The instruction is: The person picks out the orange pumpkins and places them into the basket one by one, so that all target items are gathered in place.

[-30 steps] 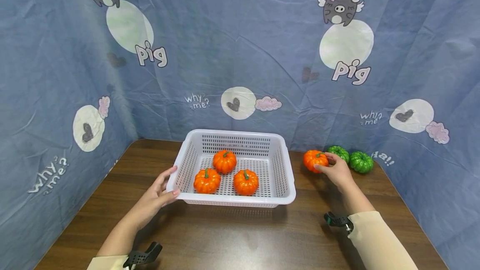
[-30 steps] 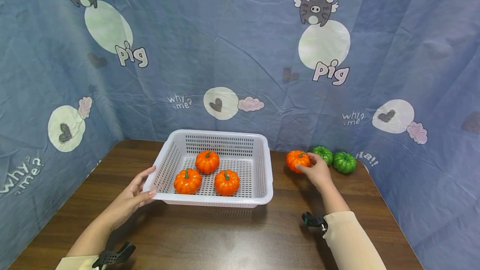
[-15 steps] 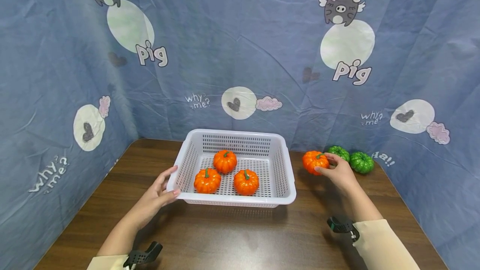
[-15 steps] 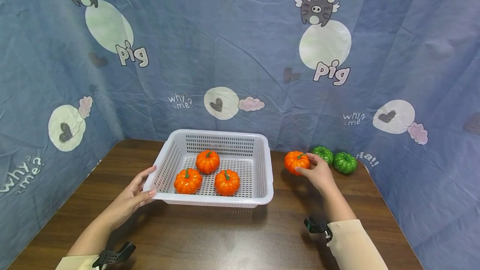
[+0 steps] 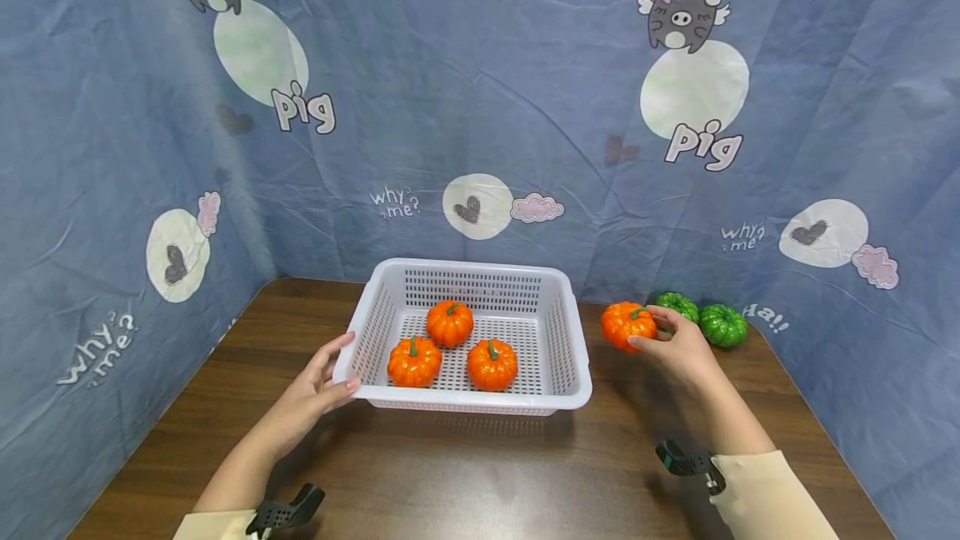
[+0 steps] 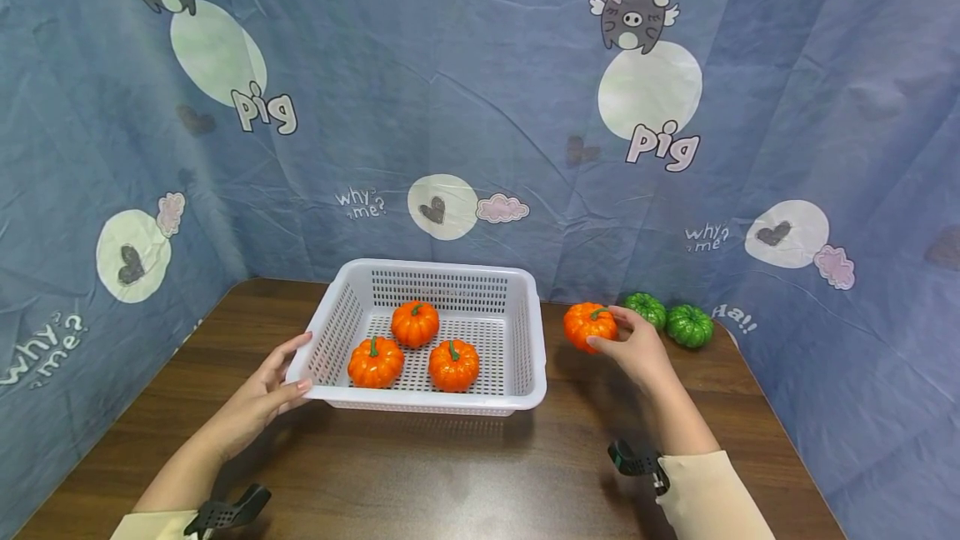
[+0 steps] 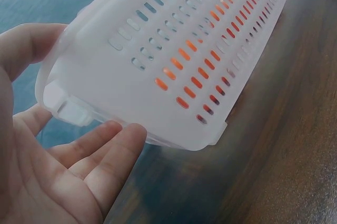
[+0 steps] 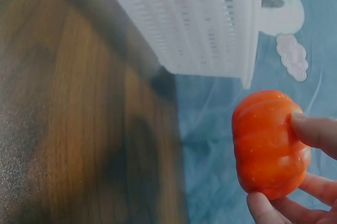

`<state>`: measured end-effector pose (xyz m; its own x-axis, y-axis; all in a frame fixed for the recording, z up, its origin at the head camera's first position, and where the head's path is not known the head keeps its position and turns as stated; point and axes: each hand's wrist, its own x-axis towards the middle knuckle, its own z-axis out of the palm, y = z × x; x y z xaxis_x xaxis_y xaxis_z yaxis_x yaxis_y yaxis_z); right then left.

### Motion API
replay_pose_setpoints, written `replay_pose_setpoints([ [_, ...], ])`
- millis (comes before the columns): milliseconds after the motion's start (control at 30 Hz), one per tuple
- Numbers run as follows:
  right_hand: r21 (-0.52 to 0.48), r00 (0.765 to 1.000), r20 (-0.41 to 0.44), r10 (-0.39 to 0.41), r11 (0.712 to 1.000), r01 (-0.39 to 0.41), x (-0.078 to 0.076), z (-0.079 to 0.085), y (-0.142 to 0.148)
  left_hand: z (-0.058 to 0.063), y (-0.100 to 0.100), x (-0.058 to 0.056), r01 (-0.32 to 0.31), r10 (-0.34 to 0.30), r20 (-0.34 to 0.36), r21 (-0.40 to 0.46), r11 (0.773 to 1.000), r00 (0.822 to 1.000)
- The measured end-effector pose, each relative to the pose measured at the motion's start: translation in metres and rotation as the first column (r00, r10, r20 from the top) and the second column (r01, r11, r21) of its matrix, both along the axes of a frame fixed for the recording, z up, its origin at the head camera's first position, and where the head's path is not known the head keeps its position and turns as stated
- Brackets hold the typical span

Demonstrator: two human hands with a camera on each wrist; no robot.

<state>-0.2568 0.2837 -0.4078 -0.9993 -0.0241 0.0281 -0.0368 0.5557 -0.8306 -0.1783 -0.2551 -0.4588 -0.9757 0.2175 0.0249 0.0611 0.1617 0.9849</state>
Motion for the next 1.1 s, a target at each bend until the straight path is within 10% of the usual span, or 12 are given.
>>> replay_pose_setpoints([
  [1100, -0.11, 0.995, -0.028, 0.098, 0.989, -0.101, -0.001, 0.041, -0.037, 0.003, 0.001, 0.002, 0.01, -0.01, -0.008, 0.011, 1.0, 1.0],
])
